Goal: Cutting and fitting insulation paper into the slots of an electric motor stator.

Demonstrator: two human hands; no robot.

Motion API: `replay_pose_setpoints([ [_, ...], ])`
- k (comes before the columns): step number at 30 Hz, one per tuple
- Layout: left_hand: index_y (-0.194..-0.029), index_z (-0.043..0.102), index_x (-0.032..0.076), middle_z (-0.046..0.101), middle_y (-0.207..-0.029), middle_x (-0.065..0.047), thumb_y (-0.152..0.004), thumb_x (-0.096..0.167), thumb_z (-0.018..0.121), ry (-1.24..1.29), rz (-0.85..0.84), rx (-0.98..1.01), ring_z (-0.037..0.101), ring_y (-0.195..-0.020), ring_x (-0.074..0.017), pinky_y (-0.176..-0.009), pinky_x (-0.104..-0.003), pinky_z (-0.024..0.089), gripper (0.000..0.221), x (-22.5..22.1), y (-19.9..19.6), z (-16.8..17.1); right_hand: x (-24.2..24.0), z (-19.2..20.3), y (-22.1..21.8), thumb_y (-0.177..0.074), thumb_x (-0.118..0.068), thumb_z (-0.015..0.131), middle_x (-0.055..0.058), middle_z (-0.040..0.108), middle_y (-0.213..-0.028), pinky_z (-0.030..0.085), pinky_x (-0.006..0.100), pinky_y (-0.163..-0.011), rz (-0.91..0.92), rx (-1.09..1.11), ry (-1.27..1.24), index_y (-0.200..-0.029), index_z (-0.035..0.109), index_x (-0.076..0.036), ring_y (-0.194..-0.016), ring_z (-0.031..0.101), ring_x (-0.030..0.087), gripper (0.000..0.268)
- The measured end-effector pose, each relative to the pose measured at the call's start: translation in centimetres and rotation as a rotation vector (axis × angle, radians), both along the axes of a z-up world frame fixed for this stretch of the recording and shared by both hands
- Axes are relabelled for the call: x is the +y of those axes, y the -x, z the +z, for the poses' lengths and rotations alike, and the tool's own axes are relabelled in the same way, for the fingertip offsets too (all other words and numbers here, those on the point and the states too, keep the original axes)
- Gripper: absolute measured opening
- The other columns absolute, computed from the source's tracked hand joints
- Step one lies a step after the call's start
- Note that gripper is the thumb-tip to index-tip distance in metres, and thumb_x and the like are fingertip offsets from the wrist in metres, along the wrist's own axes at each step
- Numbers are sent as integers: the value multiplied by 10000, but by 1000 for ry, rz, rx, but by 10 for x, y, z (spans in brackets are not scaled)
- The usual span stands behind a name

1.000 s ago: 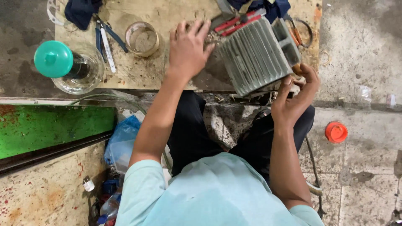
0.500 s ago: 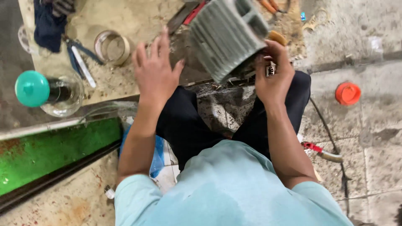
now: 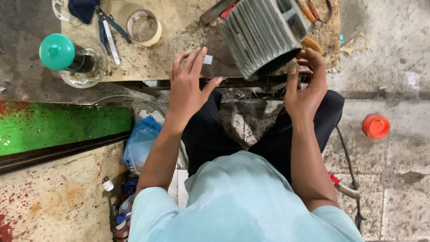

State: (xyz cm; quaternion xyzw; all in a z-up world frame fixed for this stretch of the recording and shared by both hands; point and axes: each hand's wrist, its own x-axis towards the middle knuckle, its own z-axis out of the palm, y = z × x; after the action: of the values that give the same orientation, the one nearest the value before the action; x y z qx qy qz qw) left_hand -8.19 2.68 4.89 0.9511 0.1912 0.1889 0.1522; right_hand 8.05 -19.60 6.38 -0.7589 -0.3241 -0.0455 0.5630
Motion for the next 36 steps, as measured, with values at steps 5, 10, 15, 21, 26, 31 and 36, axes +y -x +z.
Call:
replay_pose_setpoints([
  [5,-1403,602,98,632,-1434,-113,-1039,189,688,42,37,-221,589,-1311,-304,-1155,-504,451,385,63,-60,-18,14,4,-7,-1061,122,582,238,589,-1385,532,400,-894,36,-33,46,-1484,425,26,-1089,637,306,461],
  [10,-1470,517,117,622,-1464,-101,-1098,588,464,-27,-65,-93,630,-1269,-294,-1086,-462,522,603,107,-135,-46,28,-5,-9,-1020,118,639,245,704,-1108,575,390,-785,-78,-64,150,-1403,566,85,-894,679,292,392],
  [15,-1230,755,73,754,-1228,-165,-932,-42,707,-44,1,16,715,-1096,-337,-980,-463,585,323,118,-129,-52,30,-14,-22,-1011,130,706,207,758,-1070,562,319,-701,-154,-17,149,-1317,672,94,-871,698,228,309],
  [21,-1265,720,77,722,-1286,-120,-935,42,737,-170,81,237,613,-1206,-287,-1059,-451,486,333,155,-59,-29,31,-10,-21,-1023,192,624,165,750,-1073,522,323,-723,-149,13,169,-1333,662,92,-851,638,189,329],
  [26,-1329,671,83,661,-1383,-137,-811,-189,602,-112,42,124,533,-1309,-351,-1130,-498,449,590,132,-104,4,29,-18,-25,-1019,192,635,127,704,-994,460,286,-679,-152,51,138,-1331,675,109,-787,544,149,325],
  [31,-1174,684,24,739,-1093,-179,-941,100,660,-174,-108,-132,677,-988,-372,-930,-492,520,246,145,-194,-40,24,-16,-27,-962,215,671,141,744,-1091,487,288,-708,-166,10,172,-1370,681,76,-809,575,165,431],
  [36,-1492,509,-58,506,-1573,-146,-1107,461,402,-238,-121,356,237,-1473,-374,-1159,-570,171,654,119,-193,-37,12,-12,-30,-955,145,665,166,752,-1111,508,304,-674,-135,94,172,-1326,667,55,-824,642,191,383],
])
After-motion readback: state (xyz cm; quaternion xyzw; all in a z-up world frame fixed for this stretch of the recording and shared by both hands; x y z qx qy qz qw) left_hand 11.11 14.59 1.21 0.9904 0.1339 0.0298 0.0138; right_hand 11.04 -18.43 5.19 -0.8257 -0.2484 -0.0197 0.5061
